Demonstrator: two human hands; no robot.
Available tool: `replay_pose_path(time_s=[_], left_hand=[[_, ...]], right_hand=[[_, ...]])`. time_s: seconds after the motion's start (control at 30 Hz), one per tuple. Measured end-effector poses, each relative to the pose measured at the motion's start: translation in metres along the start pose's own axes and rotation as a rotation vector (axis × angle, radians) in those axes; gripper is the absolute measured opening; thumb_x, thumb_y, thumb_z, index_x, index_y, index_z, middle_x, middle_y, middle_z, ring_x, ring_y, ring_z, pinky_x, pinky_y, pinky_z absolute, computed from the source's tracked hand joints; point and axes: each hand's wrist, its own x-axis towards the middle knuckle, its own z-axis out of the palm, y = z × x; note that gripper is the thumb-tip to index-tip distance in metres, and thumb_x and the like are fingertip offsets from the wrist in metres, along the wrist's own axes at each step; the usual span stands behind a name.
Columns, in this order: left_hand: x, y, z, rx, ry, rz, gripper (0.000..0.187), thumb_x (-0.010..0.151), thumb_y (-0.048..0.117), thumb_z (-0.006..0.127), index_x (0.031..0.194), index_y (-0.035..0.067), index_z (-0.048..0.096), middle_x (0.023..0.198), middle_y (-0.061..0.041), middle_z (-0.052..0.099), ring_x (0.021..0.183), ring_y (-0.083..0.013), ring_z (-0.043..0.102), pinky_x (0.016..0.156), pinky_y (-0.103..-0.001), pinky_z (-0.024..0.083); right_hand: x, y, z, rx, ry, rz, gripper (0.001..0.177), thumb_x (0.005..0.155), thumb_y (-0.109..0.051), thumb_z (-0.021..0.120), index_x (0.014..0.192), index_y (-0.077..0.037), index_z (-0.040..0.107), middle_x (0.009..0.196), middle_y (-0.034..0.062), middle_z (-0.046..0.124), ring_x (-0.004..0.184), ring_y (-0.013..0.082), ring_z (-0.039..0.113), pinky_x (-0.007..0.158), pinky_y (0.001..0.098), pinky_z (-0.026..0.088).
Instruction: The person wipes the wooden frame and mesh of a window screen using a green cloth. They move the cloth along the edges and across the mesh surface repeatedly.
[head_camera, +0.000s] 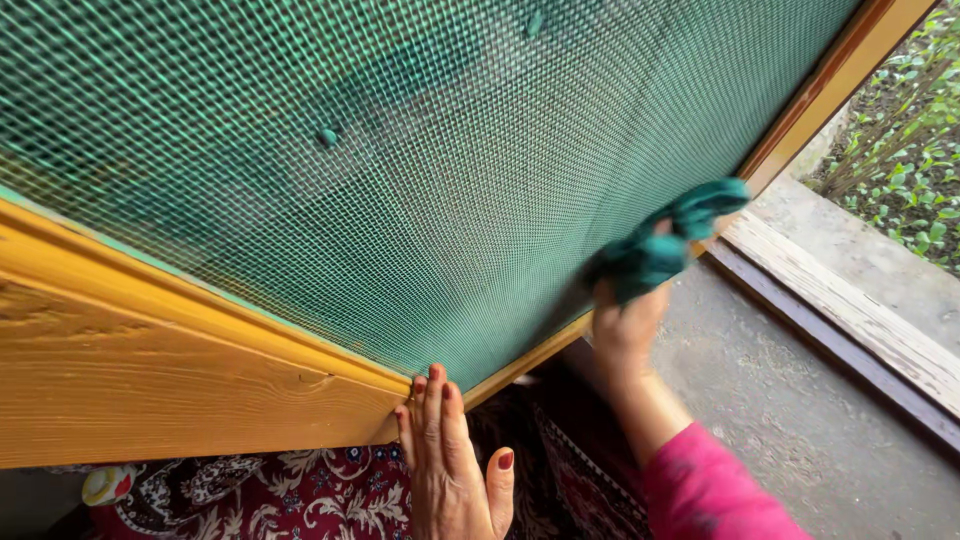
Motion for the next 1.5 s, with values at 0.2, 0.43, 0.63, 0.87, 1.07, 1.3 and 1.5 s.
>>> replay_pose_path(time_s=[0.2, 0.43, 0.63, 0.87, 1.07, 1.3, 1.5], left_hand=[[-0.001, -0.004, 0.008, 0.026, 0.046, 0.031, 0.076, 0.105, 0.045, 0.041, 0.159, -0.004, 0.017, 0.166, -0.029, 0.02, 0.155, -0.0472, 0.022, 0.123, -0.067, 0.012], [-0.012, -0.01, 0.02, 0.046, -0.015, -0.025, 0.076, 0.104, 0.043, 0.044, 0.159, -0.002, 0.016, 0.167, -0.027, 0.019, 0.156, -0.0444, 0.019, 0.123, -0.067, 0.01], [-0.02, -0.017, 0.028, 0.061, -0.061, -0.039, 0.078, 0.103, 0.043, 0.044, 0.159, -0.001, 0.014, 0.166, -0.026, 0.019, 0.155, -0.0438, 0.018, 0.122, -0.068, 0.01], [-0.014, -0.008, 0.016, 0.001, -0.057, -0.039, 0.079, 0.102, 0.041, 0.048, 0.159, -0.003, 0.016, 0.166, -0.027, 0.02, 0.155, -0.045, 0.02, 0.122, -0.067, 0.012], [0.019, 0.017, -0.023, 0.004, 0.016, 0.039, 0.076, 0.101, 0.04, 0.049, 0.157, -0.004, 0.021, 0.163, -0.029, 0.025, 0.153, -0.0463, 0.024, 0.12, -0.067, 0.015], [0.079, 0.059, -0.089, 0.036, 0.187, 0.141, 0.076, 0.102, 0.044, 0.05, 0.157, -0.002, 0.024, 0.163, -0.027, 0.029, 0.152, -0.044, 0.028, 0.121, -0.066, 0.017], [0.122, 0.087, -0.145, 0.052, 0.255, 0.207, 0.079, 0.098, 0.042, 0.052, 0.157, -0.002, 0.022, 0.163, -0.026, 0.027, 0.153, -0.0424, 0.025, 0.121, -0.067, 0.014]], right_hand=[[-0.108, -0.083, 0.046, -0.198, -0.355, -0.282, 0.041, 0.085, -0.025, 0.06, 0.119, -0.003, 0.059, 0.119, 0.0281, 0.058, 0.111, 0.0437, 0.053, 0.094, 0.0546, 0.046], [-0.111, 0.025, 0.012, -0.208, -0.918, -0.491, 0.03, 0.084, -0.021, 0.07, 0.113, -0.015, 0.062, 0.124, 0.0124, 0.059, 0.125, 0.0399, 0.057, 0.1, 0.0561, 0.046], [-0.036, 0.095, -0.024, -0.137, -0.28, -0.178, 0.069, 0.091, 0.004, 0.06, 0.156, -0.003, 0.037, 0.157, 0.0245, 0.042, 0.145, 0.0447, 0.042, 0.125, 0.0469, 0.033], [-0.039, 0.043, -0.002, 0.014, 0.011, 0.087, 0.075, 0.092, 0.012, 0.049, 0.162, 0.004, 0.023, 0.165, 0.0238, 0.033, 0.153, 0.0386, 0.032, 0.126, 0.0409, 0.023], [-0.024, -0.106, 0.02, 0.057, -0.219, -0.115, 0.048, 0.096, 0.003, 0.058, 0.141, 0.003, 0.042, 0.141, 0.0277, 0.048, 0.129, 0.0463, 0.05, 0.113, 0.0477, 0.044], [0.125, -0.146, -0.024, -0.128, -0.211, -0.417, 0.053, 0.09, -0.008, 0.078, 0.136, -0.003, 0.053, 0.132, 0.0202, 0.058, 0.124, 0.0445, 0.056, 0.11, 0.0468, 0.046], [0.206, -0.149, -0.057, -0.103, 0.151, -0.122, 0.065, 0.081, 0.006, 0.055, 0.146, 0.003, 0.045, 0.142, 0.0313, 0.05, 0.132, 0.0506, 0.05, 0.115, 0.046, 0.04]])
